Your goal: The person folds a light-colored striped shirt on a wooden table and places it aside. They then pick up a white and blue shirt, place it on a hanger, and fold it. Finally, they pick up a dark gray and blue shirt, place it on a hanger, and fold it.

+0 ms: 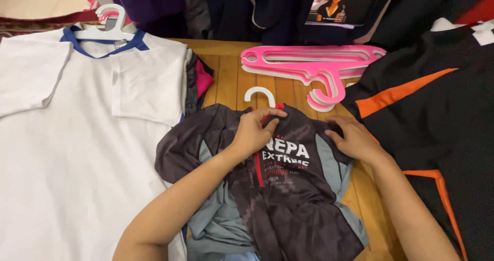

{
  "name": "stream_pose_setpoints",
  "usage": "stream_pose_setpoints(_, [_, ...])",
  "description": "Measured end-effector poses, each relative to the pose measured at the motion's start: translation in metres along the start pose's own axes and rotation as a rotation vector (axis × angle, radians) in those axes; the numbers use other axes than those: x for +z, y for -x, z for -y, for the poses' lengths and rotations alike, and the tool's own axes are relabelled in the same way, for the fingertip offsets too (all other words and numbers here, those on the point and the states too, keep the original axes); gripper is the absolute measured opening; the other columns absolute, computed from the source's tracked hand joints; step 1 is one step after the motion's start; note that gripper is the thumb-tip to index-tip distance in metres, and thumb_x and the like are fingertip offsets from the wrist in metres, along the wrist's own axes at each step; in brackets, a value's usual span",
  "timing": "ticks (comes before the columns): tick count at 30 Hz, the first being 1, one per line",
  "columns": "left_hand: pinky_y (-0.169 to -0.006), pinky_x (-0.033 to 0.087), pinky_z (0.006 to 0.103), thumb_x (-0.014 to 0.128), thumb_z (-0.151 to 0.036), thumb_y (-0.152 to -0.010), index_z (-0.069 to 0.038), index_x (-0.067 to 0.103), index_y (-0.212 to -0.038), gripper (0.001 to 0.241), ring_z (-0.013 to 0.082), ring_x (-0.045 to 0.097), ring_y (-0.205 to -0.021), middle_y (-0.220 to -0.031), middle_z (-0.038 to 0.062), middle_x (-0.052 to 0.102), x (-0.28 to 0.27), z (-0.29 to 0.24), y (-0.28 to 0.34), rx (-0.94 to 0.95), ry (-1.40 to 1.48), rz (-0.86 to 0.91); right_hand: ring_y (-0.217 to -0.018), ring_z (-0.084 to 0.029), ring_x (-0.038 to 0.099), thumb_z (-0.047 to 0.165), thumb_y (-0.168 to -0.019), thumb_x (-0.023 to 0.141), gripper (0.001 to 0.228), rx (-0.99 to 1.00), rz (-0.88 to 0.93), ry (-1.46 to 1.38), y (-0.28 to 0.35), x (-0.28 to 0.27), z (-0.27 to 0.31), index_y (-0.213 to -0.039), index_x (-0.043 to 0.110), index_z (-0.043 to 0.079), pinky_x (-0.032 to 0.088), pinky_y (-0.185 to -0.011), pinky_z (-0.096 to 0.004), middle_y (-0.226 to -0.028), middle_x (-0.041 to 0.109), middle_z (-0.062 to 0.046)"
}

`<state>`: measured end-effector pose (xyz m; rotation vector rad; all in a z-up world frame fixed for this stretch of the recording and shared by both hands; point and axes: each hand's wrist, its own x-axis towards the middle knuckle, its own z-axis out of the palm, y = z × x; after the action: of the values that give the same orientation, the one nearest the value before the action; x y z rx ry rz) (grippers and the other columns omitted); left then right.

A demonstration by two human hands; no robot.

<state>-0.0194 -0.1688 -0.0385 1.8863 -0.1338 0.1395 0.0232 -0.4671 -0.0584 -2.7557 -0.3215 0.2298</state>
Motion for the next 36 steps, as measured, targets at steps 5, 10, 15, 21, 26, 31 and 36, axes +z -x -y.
stream_pose_setpoints(5, [-0.068, 0.058, 0.0321, 0.079, -0.03, -0.088, -0.027, 0.083, -0.097, 0.01, 0.0253, 0.075, -0.075, -0.075, 0.002, 0.076, -0.003, 0.011, -0.016, 0.185, -0.046, -0.106, -0.124, -0.032, 0.06, 0.035, -0.1, 0.066, 0.04, -0.032, -0.092, -0.046, 0.011, 0.011, -0.018, -0.131, 0.07, 0.009, 0.048, -0.105, -0.045, -0.124, 0.069, -0.013])
stream_pose_setpoints(10, [-0.081, 0.06, 0.0464, 0.076, -0.021, -0.087, -0.034, 0.073, -0.123, 0.038, 0.0349, 0.075, -0.095, -0.103, 0.01, 0.079, -0.01, 0.041, -0.018, -0.003, -0.162, -0.02, -0.119, -0.031, 0.059, 0.041, -0.089, 0.075, 0.045, -0.077, -0.171, -0.028, 0.01, 0.023, -0.02, -0.122, 0.073, 0.011, 0.044, -0.102, -0.046, -0.116, 0.069, -0.013])
stream_pose_setpoints(15, [-0.08, 0.058, 0.0544, 0.059, -0.001, -0.095, -0.009, 0.068, -0.131, 0.038, 0.0483, 0.068, -0.099, -0.116, 0.024, 0.068, -0.014, 0.046, -0.016, 0.454, -0.337, -0.127, -0.12, -0.042, 0.059, 0.03, -0.087, 0.076, 0.043, -0.08, -0.267, -0.094, 0.002, 0.037, -0.047, -0.124, 0.07, 0.009, 0.048, -0.099, -0.051, -0.121, 0.066, -0.019])
stream_pose_setpoints(21, [-0.085, 0.057, 0.0543, 0.076, -0.012, -0.085, 0.003, 0.066, -0.127, 0.046, 0.048, 0.069, -0.101, -0.126, 0.029, 0.065, -0.033, 0.062, -0.002, 0.621, -0.652, -0.006, -0.127, -0.04, 0.058, 0.035, -0.098, 0.072, 0.042, -0.036, -0.34, -0.028, 0.002, 0.029, -0.063, -0.127, 0.071, 0.005, 0.05, -0.103, -0.048, -0.127, 0.062, -0.018])
stream_pose_setpoints(26, [-0.082, 0.057, 0.0417, 0.075, -0.032, -0.086, -0.007, 0.074, -0.104, 0.031, 0.0344, 0.07, -0.096, -0.105, 0.014, 0.07, -0.02, 0.043, 0.073, 0.769, -0.566, 0.318, -0.123, -0.038, 0.058, 0.03, -0.098, 0.072, 0.034, -0.111, -0.418, 0.106, -0.006, 0.034, -0.07, -0.125, 0.072, 0.01, 0.05, -0.101, -0.048, -0.12, 0.062, -0.015])
stream_pose_setpoints(31, [-0.084, 0.054, 0.0388, 0.073, -0.04, -0.088, -0.011, 0.074, -0.106, 0.034, 0.0281, 0.065, -0.101, -0.109, 0.007, 0.068, -0.011, 0.052, 0.103, 0.788, -0.656, 0.365, -0.119, -0.03, 0.058, 0.029, -0.103, 0.07, 0.022, -0.161, -0.583, 0.307, 0.002, 0.041, -0.048, -0.117, 0.074, 0.012, 0.045, -0.101, -0.044, -0.116, 0.062, -0.009])
stream_pose_setpoints(36, [-0.09, 0.055, 0.0378, 0.074, -0.03, -0.089, -0.002, 0.075, -0.108, 0.033, 0.0323, 0.068, -0.102, -0.109, 0.012, 0.069, -0.015, 0.047, 0.092, 0.679, -0.482, 0.386, -0.112, -0.04, 0.066, 0.015, -0.089, 0.075, 0.022, -0.633, -0.386, -0.246, 0.033, 0.066, 0.056, -0.108, 0.075, 0.006, 0.051, -0.098, -0.045, -0.111, 0.071, -0.018])
